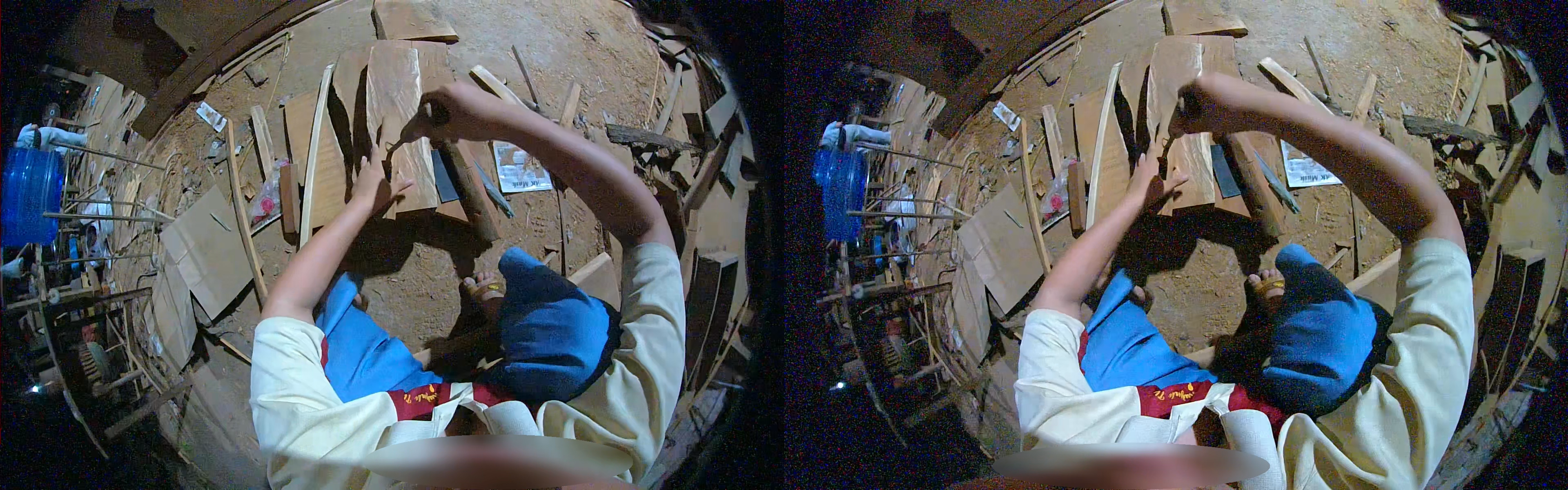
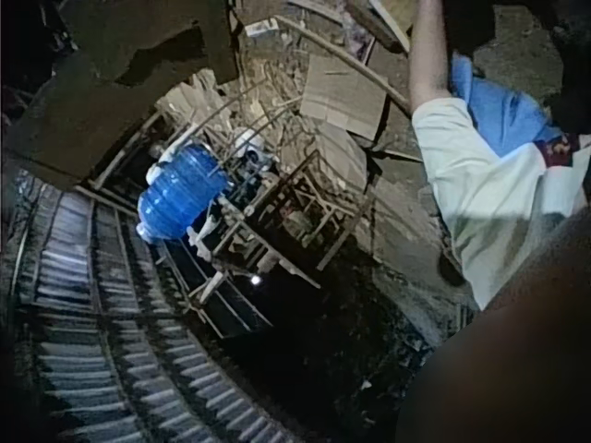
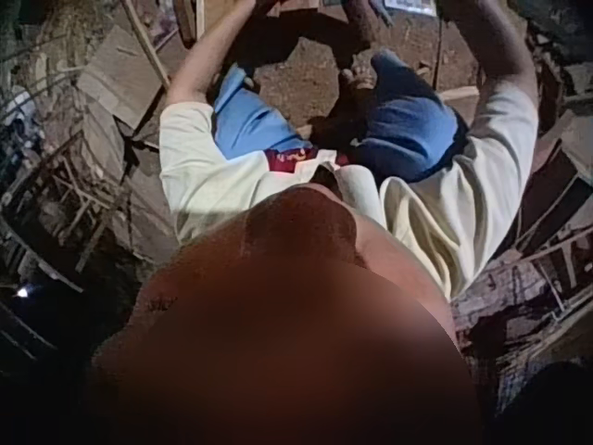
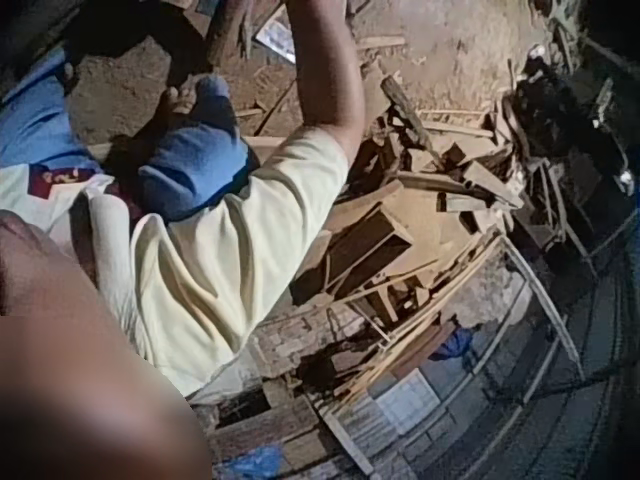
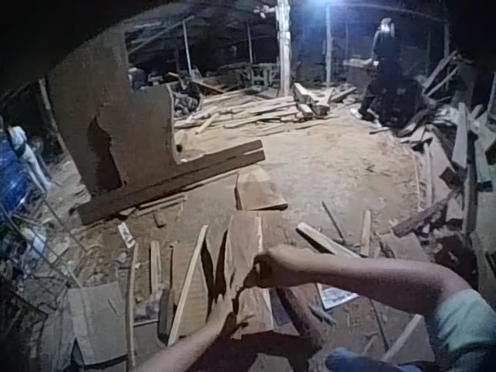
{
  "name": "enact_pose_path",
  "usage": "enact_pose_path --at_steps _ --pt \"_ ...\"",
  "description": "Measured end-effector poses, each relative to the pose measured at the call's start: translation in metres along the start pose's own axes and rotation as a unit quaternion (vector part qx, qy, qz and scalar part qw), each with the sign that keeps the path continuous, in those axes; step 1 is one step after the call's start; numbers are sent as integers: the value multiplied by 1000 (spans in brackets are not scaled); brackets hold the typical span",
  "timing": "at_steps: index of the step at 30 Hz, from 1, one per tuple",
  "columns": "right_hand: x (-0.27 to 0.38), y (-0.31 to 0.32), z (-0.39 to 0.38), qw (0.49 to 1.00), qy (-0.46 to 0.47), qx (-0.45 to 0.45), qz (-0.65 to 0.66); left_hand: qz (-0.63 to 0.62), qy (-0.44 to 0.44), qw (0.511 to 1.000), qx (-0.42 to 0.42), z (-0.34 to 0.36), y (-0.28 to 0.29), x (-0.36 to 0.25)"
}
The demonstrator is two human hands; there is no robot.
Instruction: The person carves and shapes a wooden board using a chisel and a mallet.
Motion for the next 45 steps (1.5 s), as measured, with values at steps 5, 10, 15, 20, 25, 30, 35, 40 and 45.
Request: enact_pose_path --at_steps 5,10,15,20,25,30,35,40,45 --pt "-3 2 -17 993 69 -36 -84 5 -47 999 -25 -3 3 -9" --pt "-14 -1 -35 985 117 14 -127 -54 -58 996 41 -1 -1 -11" --pt "-18 2 -53 972 177 25 -155 -13 -104 993 59 7 -3 -7" --pt "-22 6 -58 981 165 43 -97 13 -190 980 56 9 -4 -10" --pt "-20 7 -55 984 143 54 -90 48 -180 975 124 14 -1 -8" --pt "-16 10 -48 987 127 64 -70 108 -213 960 145 10 4 -20" --pt "-16 13 -43 992 111 41 -39 147 -240 949 140 9 1 -24" --pt "-21 14 -40 995 92 38 -3 170 -240 946 137 12 -6 -17" --pt "-23 13 -39 995 82 46 -35 176 -237 946 133 12 -8 -14"
Point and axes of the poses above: each hand's wrist, its own z-axis towards the middle knuckle, its own y-axis out of the back of the hand, x = y × z, the point moved 7 cm from there along z, towards the middle knuckle, and after that the axes turned 8 degrees about z, right-handed, at the moved point
